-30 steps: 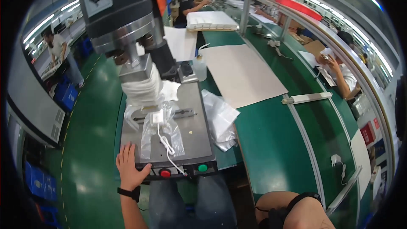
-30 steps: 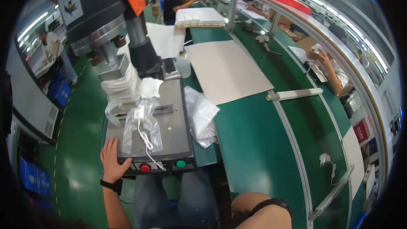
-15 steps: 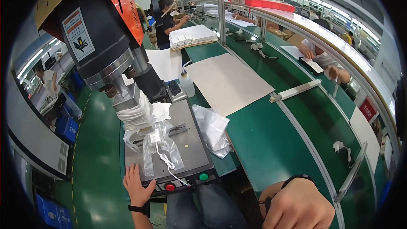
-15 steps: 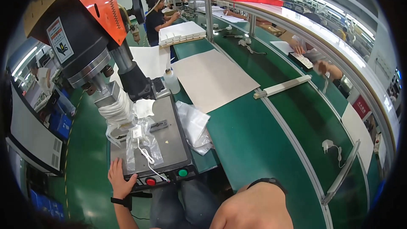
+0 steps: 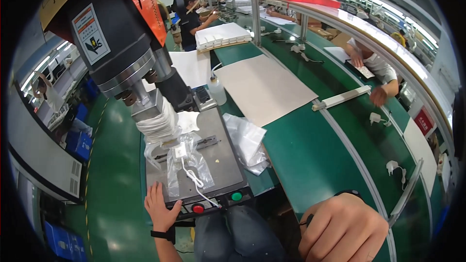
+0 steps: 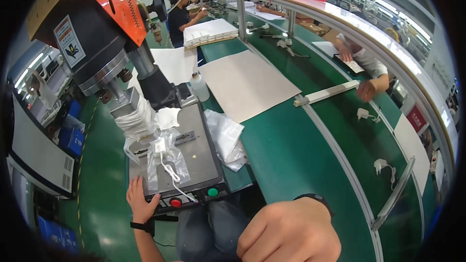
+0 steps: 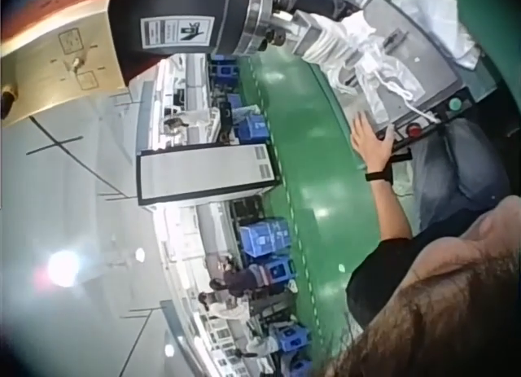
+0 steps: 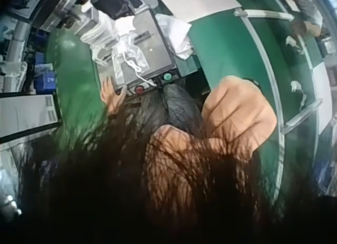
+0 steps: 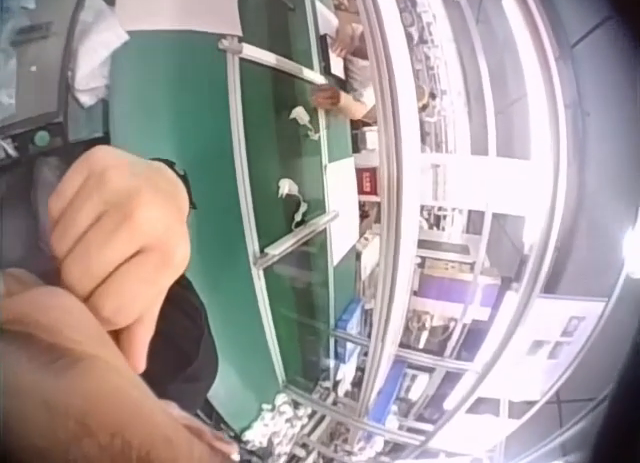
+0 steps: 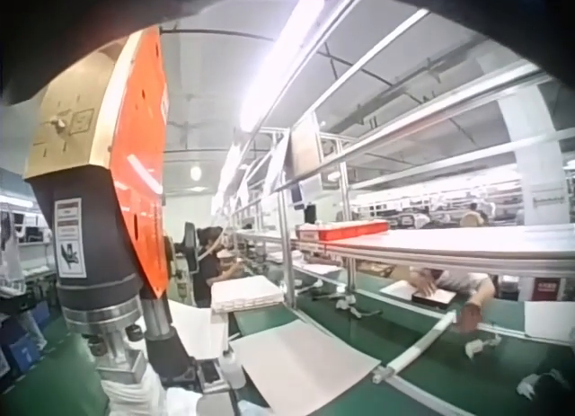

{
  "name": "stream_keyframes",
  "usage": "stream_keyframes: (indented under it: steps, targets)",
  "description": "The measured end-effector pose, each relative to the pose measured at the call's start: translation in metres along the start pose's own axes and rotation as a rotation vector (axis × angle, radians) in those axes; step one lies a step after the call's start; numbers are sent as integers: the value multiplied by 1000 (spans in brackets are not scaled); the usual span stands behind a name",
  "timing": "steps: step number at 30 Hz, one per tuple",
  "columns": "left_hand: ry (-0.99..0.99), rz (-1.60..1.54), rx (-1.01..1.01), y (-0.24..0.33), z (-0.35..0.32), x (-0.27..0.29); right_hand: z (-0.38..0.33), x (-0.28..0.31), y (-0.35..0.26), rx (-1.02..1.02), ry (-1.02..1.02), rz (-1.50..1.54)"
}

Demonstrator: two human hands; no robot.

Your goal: Placing white electronic components into plastic bags and using an automated bagging machine to seal them.

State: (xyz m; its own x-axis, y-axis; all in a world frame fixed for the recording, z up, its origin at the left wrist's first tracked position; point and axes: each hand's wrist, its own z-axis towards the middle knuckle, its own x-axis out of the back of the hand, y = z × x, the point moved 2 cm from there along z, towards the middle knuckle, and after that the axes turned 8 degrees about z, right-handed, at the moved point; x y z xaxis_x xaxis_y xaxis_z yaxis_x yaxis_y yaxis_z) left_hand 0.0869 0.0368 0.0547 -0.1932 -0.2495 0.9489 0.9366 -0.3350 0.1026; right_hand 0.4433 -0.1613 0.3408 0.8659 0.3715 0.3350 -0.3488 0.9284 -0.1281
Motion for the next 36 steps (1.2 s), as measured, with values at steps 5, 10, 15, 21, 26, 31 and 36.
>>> stream_keyframes:
  steps: [5,10,15,21,26,31,36]
  targets:
    - [-7,-22,-6,9,-2,-1,-5,7,3,-47,128,-156]
    - [21,-3,-48,9,4,-17,-37,-6,19,-219,127,41]
    - [35,18,9,-13,-3,17,-58,6,37,-438,138,46]
    - [19,-37,-11,8,15,3,-57,29,60,-671,-130,24]
    - [5,-53,33,13,6,5,-55,46,90,-725,-220,119]
    - [1,-31,36,5,-1,9,-22,51,118,-893,-684,231]
    - [20,-60,-21,25,25,3,-21,-13,186,-832,-411,424]
